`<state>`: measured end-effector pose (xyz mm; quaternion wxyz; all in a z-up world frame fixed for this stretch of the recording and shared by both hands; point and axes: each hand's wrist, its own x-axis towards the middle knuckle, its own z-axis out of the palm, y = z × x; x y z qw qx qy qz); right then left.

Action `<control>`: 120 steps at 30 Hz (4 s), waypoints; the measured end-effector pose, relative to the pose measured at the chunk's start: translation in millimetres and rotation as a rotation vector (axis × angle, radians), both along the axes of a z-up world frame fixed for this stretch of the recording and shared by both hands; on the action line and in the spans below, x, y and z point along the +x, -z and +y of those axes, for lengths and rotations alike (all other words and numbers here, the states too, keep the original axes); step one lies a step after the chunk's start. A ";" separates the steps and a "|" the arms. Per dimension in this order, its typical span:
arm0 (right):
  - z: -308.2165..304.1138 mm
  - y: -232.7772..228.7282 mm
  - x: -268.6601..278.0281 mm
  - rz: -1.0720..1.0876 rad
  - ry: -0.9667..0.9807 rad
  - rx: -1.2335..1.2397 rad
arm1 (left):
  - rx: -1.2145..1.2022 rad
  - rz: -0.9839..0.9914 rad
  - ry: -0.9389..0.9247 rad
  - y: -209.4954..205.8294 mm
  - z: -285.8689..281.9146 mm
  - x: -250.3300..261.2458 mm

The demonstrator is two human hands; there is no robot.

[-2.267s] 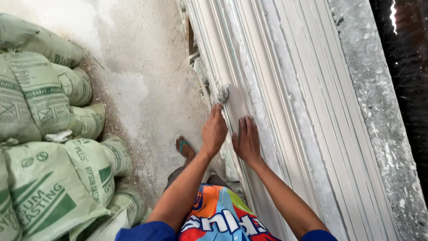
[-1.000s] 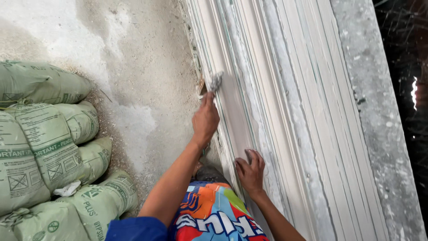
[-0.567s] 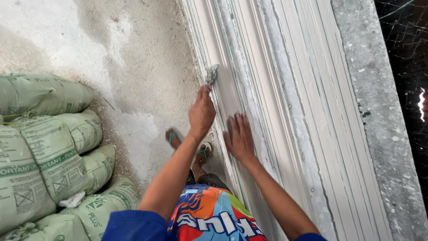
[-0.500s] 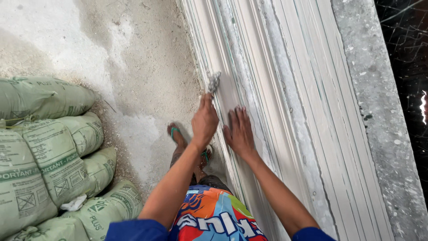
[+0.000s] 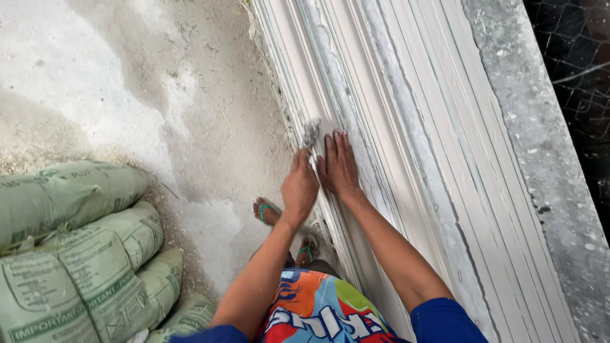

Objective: The person uses a scraper to remove residue from the surface of stacked white mold pieces. They work methodically along the length of each piece, scraping off excess material and occasionally adjusting their grip.

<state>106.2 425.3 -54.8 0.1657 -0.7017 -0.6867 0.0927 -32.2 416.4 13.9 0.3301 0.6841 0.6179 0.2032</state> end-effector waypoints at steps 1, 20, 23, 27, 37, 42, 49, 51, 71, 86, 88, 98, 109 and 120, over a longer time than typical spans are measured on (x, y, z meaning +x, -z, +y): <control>14.2 -0.9 -2.8 -0.003 0.002 0.000 | 0.000 -0.003 0.002 2.1 15.7 0.1; 60.7 -16.1 -12.5 -0.041 0.054 0.152 | 0.117 0.053 -0.061 39.3 271.7 -14.3; 68.5 -10.2 -11.7 -0.036 0.044 0.151 | 0.172 0.090 -0.055 43.1 313.7 -22.5; 123.2 -30.0 -11.1 0.011 0.004 0.137 | 0.002 0.000 0.001 -17.8 290.1 -36.1; 388.5 -33.0 -36.3 0.084 -0.059 0.147 | 0.166 0.094 -0.071 18.2 460.3 -35.1; 409.9 -35.6 -44.0 0.029 0.016 0.087 | -0.022 0.077 0.005 -17.8 424.3 -42.5; 408.4 -30.5 -41.9 0.042 0.031 0.124 | 0.044 -0.020 -0.063 6.4 554.5 -44.8; 408.0 -33.5 -41.6 0.038 0.031 0.140 | 0.154 0.128 -0.052 5.5 584.8 -44.9; 413.5 -29.8 -42.0 -0.039 0.063 0.155 | -0.047 0.025 0.074 -16.0 650.2 -76.0; 457.7 -37.6 -61.8 0.216 0.219 0.122 | -0.321 -0.379 -0.067 38.8 657.8 -213.4; 478.2 -43.7 -63.9 0.291 0.240 0.100 | -0.459 -0.450 -0.159 69.7 635.7 -211.2; 620.3 -57.6 -62.2 0.215 -0.075 0.044 | -0.546 -0.797 -0.144 52.6 680.5 -189.2; 675.7 -32.4 -73.8 -0.173 0.018 0.074 | -0.617 -0.630 0.179 58.6 866.1 -145.9; 669.8 -18.7 -81.3 -0.267 0.187 0.152 | -0.711 -0.555 0.336 165.6 918.2 -142.0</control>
